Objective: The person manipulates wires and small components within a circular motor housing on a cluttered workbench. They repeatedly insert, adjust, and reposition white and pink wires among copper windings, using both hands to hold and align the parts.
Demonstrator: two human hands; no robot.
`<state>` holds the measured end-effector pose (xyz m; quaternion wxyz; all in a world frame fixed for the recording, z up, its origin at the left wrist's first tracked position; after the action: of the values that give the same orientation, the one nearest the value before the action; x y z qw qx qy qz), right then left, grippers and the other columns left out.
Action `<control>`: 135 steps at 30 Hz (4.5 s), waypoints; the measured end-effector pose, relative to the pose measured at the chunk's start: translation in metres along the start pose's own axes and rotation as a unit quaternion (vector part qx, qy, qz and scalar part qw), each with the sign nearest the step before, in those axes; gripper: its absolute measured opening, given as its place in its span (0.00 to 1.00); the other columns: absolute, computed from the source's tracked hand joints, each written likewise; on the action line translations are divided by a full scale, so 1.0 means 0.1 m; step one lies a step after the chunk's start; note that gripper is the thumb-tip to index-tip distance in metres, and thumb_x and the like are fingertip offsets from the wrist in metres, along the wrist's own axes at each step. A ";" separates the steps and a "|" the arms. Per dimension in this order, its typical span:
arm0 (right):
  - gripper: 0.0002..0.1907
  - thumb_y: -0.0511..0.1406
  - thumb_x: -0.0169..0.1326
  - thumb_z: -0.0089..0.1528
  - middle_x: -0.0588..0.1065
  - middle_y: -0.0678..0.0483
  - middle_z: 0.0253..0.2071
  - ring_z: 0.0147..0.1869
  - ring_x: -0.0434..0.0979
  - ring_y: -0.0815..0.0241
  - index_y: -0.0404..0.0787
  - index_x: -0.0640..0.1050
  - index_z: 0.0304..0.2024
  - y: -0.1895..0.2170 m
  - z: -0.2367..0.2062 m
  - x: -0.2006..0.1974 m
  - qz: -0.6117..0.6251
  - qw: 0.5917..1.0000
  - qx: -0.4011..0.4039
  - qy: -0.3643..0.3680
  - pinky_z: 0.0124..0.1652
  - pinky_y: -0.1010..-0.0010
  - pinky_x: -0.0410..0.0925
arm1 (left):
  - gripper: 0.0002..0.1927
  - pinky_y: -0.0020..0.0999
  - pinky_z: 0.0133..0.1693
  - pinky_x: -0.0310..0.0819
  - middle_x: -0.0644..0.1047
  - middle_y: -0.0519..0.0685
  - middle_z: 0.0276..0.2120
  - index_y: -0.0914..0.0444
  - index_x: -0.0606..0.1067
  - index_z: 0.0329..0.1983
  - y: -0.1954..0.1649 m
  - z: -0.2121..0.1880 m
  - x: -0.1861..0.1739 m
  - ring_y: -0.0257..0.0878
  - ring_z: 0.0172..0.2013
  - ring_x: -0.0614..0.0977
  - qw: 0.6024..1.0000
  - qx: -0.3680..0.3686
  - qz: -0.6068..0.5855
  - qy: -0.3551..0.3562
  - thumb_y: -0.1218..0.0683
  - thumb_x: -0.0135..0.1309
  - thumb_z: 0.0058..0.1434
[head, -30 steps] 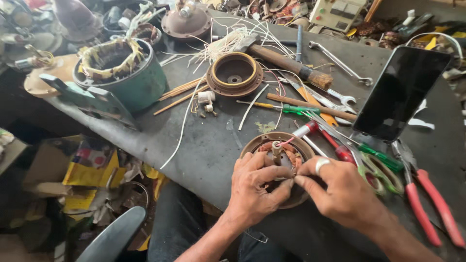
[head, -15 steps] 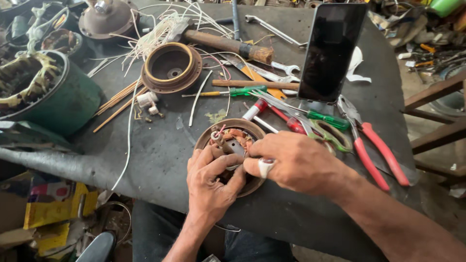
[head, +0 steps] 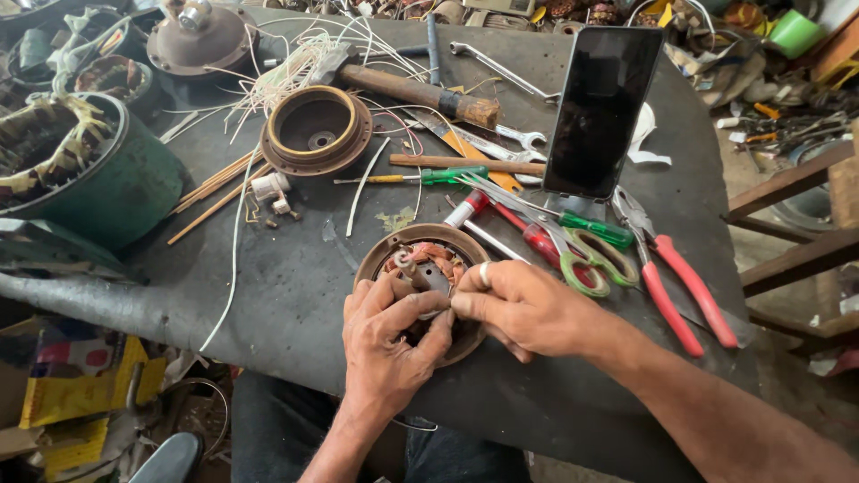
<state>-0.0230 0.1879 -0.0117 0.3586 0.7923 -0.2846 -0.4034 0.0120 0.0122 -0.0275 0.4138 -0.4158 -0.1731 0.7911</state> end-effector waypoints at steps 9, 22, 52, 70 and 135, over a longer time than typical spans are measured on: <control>0.09 0.37 0.59 0.63 0.80 0.50 0.40 0.39 0.83 0.50 0.38 0.80 0.42 0.28 -0.28 -0.16 -0.296 0.791 -0.506 -0.177 0.37 0.64 0.73 | 0.08 0.38 0.41 0.65 0.72 0.42 0.27 0.55 0.84 0.34 0.01 0.02 0.02 0.40 0.35 0.74 1.000 -0.028 -0.004 -0.007 0.54 0.66 0.49; 0.13 0.39 0.56 0.70 0.76 0.41 0.24 0.27 0.76 0.42 0.35 0.84 0.39 -0.07 -0.01 -0.04 -0.027 0.997 0.027 -0.072 0.26 0.62 0.68 | 0.09 0.37 0.41 0.65 0.74 0.40 0.29 0.53 0.84 0.34 -0.01 0.00 0.00 0.40 0.35 0.74 1.000 -0.009 -0.004 -0.024 0.53 0.66 0.48; 0.06 0.33 0.60 0.61 0.79 0.53 0.40 0.39 0.82 0.53 0.39 0.83 0.40 0.24 -0.26 -0.10 -0.317 0.790 -0.495 -0.173 0.37 0.63 0.73 | 0.09 0.37 0.40 0.64 0.73 0.40 0.28 0.53 0.85 0.34 0.06 0.00 0.04 0.39 0.34 0.74 0.999 -0.032 -0.001 -0.024 0.53 0.66 0.47; 0.07 0.35 0.58 0.63 0.79 0.50 0.36 0.37 0.82 0.50 0.37 0.81 0.40 0.40 -0.26 -0.16 -0.271 0.821 -0.446 -0.231 0.36 0.65 0.72 | 0.10 0.38 0.39 0.64 0.74 0.40 0.29 0.52 0.84 0.34 0.01 0.01 -0.04 0.40 0.34 0.75 0.999 -0.015 -0.003 -0.049 0.53 0.66 0.47; 0.12 0.33 0.61 0.58 0.83 0.52 0.37 0.42 0.85 0.49 0.39 0.83 0.44 -0.08 0.23 0.05 -0.013 0.980 -0.171 -0.100 0.42 0.67 0.76 | 0.09 0.40 0.43 0.68 0.77 0.41 0.34 0.52 0.84 0.37 0.00 0.04 -0.11 0.42 0.38 0.78 0.999 -0.012 -0.029 -0.043 0.53 0.67 0.51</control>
<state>-0.0385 0.1811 -0.0298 0.4534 0.6787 -0.2355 -0.5275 0.0121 0.0033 -0.0196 0.4238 -0.3810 -0.2127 0.7937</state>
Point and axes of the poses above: each hand's wrist, its own z-axis towards the middle knuckle, its own x-axis out of the palm, y = z × x, the point moved 4 cm from there along z, towards the middle knuckle
